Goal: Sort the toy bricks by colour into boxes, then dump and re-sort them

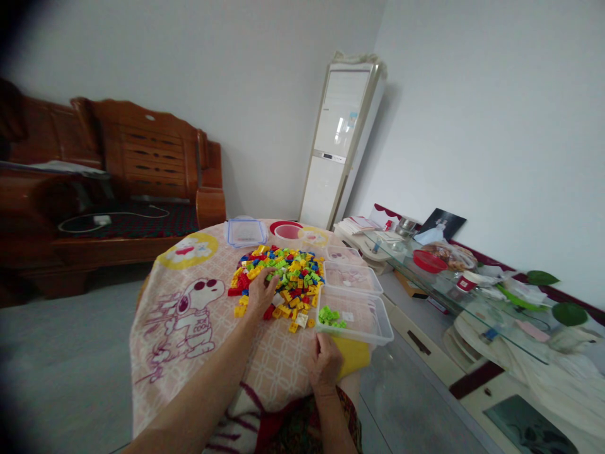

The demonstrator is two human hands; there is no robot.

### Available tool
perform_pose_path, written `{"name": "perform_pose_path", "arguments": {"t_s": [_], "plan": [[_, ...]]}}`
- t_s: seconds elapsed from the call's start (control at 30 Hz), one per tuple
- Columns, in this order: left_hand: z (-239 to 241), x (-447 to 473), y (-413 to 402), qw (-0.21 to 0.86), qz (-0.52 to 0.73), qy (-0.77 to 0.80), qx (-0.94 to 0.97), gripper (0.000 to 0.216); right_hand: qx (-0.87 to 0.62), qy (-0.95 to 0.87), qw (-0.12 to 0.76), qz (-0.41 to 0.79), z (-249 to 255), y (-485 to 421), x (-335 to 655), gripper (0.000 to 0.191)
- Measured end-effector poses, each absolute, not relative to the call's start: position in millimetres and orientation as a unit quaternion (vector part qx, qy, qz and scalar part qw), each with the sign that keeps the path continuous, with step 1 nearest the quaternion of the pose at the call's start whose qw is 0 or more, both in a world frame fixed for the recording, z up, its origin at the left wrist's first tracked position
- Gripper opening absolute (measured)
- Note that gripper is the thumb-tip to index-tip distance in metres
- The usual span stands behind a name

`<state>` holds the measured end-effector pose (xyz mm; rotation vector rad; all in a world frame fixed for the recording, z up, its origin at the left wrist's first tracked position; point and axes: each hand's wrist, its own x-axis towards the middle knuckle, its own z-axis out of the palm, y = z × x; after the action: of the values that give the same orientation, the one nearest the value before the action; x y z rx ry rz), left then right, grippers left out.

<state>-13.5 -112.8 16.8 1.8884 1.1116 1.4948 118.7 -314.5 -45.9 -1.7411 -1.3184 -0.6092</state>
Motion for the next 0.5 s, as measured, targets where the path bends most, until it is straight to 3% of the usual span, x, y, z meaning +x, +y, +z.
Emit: {"name": "perform_pose_path", "arguments": {"t_s": [0.5], "plan": [[17.3, -11.7, -115.6, 0.242, 0.556, 0.393, 0.691, 0.028, -0.689, -0.528, 0.428, -0.253, -46.5, -313.7, 119.0, 0.037]]}}
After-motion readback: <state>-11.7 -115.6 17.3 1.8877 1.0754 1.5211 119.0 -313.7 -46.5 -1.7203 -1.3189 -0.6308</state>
